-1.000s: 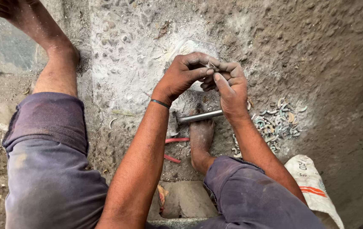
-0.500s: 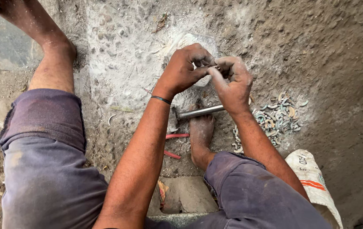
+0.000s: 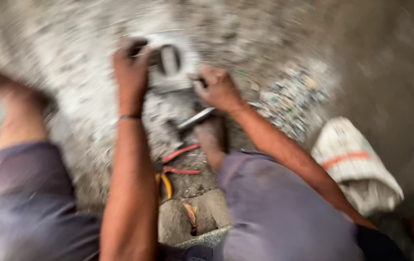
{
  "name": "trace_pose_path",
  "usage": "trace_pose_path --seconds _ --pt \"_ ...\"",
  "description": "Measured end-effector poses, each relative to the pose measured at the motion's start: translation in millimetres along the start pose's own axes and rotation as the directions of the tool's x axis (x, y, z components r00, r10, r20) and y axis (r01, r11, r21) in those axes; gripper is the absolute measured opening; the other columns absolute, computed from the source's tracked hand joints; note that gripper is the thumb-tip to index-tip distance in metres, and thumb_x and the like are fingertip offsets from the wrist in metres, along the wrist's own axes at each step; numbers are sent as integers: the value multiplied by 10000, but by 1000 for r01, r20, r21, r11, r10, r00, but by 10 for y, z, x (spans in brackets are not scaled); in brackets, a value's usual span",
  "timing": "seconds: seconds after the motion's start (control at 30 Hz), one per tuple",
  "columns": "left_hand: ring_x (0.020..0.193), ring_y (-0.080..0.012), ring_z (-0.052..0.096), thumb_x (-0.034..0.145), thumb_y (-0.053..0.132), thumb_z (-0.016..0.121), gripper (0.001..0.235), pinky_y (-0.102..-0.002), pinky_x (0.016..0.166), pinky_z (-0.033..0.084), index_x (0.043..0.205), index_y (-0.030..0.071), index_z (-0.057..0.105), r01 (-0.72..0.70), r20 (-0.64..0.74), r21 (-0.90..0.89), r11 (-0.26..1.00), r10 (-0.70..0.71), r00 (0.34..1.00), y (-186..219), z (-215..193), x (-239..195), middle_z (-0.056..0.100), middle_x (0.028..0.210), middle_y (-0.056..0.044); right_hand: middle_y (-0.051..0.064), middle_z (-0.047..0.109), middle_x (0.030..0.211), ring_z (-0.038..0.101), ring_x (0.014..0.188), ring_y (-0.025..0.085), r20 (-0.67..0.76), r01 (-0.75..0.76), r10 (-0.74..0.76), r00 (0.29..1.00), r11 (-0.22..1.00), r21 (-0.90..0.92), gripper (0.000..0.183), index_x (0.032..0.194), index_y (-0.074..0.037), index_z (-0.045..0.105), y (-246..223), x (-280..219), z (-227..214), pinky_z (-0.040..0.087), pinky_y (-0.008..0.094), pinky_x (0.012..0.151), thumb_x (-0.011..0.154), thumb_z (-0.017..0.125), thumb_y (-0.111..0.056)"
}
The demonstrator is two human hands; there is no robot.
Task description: The person sits on the ground and repeatedly places small metal hooks into a hexagonal mold, then strikes them with a hammer to shape them. The person occasionally uses pliers to adjust the hooks. Finished hooks are placed into a nearby sack.
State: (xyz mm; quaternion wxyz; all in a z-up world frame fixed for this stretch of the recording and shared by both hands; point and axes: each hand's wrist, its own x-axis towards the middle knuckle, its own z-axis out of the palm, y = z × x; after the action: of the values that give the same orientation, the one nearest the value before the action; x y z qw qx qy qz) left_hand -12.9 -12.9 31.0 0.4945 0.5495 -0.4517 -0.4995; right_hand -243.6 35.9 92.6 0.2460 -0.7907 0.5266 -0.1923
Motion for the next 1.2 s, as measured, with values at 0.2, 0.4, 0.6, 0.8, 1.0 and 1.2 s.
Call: trace_pose_path --seconds 0.2,0.4,0.6,0.8,1.0,1.2 --pt "884 -120 738 1088 71 741 115 -263 714 600 1169 -8 726 61 189 15 998 -63 980 453 35 -186 767 1040 -87 133 663 880 634 849 277 -74 -226 229 971 973 47 65 960 -28 683 -83 -1427 -874 510 431 760 955 685 -93" --pt "888 -139 763 1090 23 662 110 -248 714 616 1187 -13 700 123 259 33 992 -127 957 806 76 -383 765 1052 -95 77 793 960 726 899 162 308 -704 640 704 683 192 215 994 -55 760 339 -3481 -2357 562 324 845 857 712 -213" --pt "876 -148 732 1085 -2 645 149 -250 732 599 1210 -67 693 84 348 199 976 -150 926 1115 67 -551 744 1055 -115 212 737 1129 702 1053 393 47 -819 944 326 307 -485 393 1079 -52 782 914 -4680 -2881 551 486 924 800 802 -328" --pt "903 -166 723 1076 35 676 199 -252 751 581 1238 -80 675 -15 397 426 905 -172 902 1424 -216 -746 727 1066 -111 279 713 1025 680 949 459 -422 -902 814 399 268 -337 276 1060 -10 757 1100 -4537 -2526 530 532 821 925 747 -250" --pt "893 -220 732 1056 89 733 232 -303 780 555 1240 -53 721 -141 363 830 539 -331 871 1774 -480 -1070 755 1007 -180 150 644 810 644 751 356 -659 -761 496 565 621 -186 158 837 -20 595 540 -3961 -1861 492 518 697 941 701 -73" --pt "977 -185 728 972 149 732 339 -304 789 587 1267 -10 684 -65 406 759 648 -392 826 1753 -244 -1213 744 1166 -154 90 627 1050 622 1007 271 -436 -448 405 804 894 3 179 1046 -97 638 397 -3044 -793 528 417 899 919 758 -59"
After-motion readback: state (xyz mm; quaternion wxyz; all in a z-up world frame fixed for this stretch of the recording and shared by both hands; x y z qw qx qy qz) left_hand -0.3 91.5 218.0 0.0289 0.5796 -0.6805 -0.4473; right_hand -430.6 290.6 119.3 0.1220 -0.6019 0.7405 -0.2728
